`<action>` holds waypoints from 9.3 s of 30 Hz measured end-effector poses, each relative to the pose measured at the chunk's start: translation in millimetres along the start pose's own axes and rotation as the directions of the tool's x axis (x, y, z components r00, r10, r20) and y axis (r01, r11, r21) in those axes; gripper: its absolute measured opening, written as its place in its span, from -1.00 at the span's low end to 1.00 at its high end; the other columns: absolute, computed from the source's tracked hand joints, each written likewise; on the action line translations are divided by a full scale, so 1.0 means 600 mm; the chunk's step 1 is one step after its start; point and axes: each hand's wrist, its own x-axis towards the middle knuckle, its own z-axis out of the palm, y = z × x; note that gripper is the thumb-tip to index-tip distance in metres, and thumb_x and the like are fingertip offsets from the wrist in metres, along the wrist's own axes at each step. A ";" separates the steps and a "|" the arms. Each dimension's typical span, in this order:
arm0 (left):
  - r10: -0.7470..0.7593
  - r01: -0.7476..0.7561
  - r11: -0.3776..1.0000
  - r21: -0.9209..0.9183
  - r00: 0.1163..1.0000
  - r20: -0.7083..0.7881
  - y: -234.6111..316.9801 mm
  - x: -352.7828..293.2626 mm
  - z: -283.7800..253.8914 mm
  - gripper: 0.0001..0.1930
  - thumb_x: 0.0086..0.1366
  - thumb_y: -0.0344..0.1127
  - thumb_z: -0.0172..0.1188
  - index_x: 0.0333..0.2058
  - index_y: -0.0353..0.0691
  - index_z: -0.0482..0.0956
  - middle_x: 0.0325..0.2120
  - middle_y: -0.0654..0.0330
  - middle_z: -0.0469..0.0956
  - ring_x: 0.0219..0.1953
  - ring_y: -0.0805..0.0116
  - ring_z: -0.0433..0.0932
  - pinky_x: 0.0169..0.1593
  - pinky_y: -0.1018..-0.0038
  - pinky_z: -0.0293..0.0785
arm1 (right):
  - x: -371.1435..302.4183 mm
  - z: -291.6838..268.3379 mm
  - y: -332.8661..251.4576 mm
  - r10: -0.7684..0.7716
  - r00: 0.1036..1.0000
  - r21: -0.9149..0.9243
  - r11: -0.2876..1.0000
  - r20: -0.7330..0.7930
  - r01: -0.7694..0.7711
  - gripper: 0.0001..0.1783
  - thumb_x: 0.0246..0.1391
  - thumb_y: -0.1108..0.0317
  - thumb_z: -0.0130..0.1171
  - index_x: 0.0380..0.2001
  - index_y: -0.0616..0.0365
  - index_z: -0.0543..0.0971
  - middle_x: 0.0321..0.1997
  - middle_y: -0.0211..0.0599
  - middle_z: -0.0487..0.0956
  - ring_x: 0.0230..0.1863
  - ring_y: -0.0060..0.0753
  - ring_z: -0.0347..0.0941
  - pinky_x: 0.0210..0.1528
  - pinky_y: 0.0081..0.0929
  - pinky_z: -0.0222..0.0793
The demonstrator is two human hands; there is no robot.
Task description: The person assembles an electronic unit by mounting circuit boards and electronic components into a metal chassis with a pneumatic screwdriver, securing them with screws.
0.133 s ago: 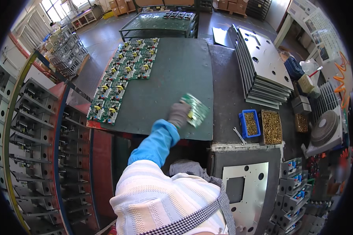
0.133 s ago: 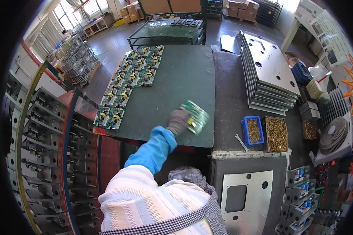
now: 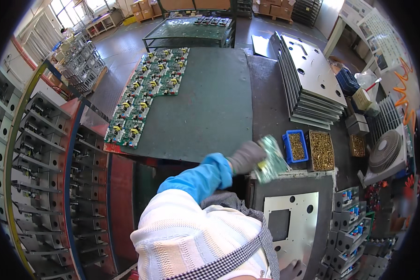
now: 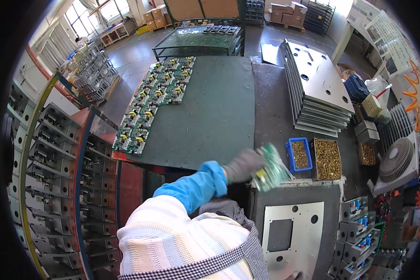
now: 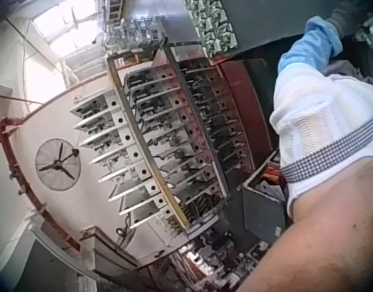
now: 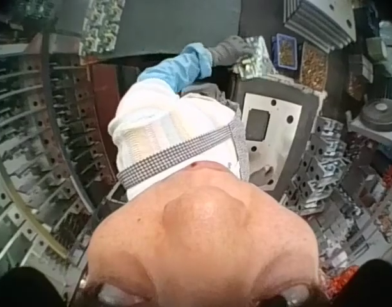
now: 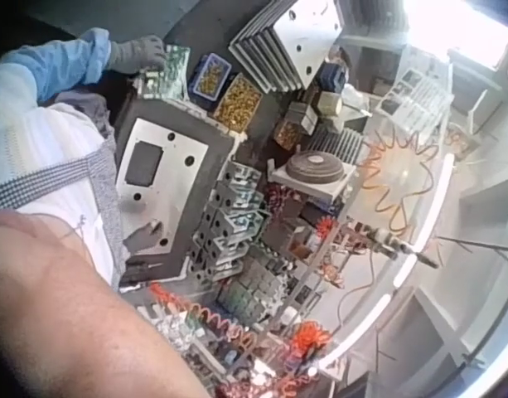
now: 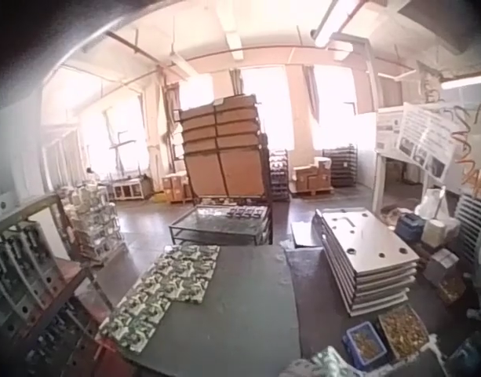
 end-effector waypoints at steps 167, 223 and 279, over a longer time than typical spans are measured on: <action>0.499 0.772 0.351 -0.530 0.325 0.804 0.479 0.019 0.143 -0.67 0.37 -0.30 0.27 0.07 -0.25 0.66 -0.21 0.27 0.69 -0.31 0.61 0.47 -0.23 0.60 0.45 | -0.058 -0.102 -0.128 0.089 0.792 0.789 0.208 -0.603 0.578 -0.21 0.13 -0.12 0.28 0.31 0.02 0.30 -0.26 -0.31 0.55 -0.16 -0.28 0.52 0.08 0.00 0.45; 0.248 0.837 0.507 -0.209 0.091 0.965 0.597 0.003 0.318 -0.62 0.37 -0.32 0.27 0.07 -0.42 0.58 -0.30 0.19 0.65 -0.36 0.49 0.58 -0.32 0.55 0.56 | 0.199 -0.145 0.093 0.243 0.591 0.575 0.668 -0.769 0.473 -0.70 0.06 0.31 0.35 -0.19 0.21 0.54 -0.40 -0.40 0.60 -0.43 -0.50 0.48 -0.22 -0.44 0.49; 0.582 0.972 -0.136 0.191 -0.078 0.809 0.522 0.000 0.282 -0.72 0.56 -0.07 0.01 -0.09 -0.17 0.48 -0.35 0.40 0.45 -0.37 0.66 0.39 -0.37 0.80 0.43 | 0.022 -0.076 -0.072 0.103 0.801 0.803 0.188 -0.589 0.566 -0.31 0.20 0.23 0.19 0.34 0.17 0.23 -0.21 -0.20 0.60 -0.17 -0.18 0.57 0.19 0.11 0.38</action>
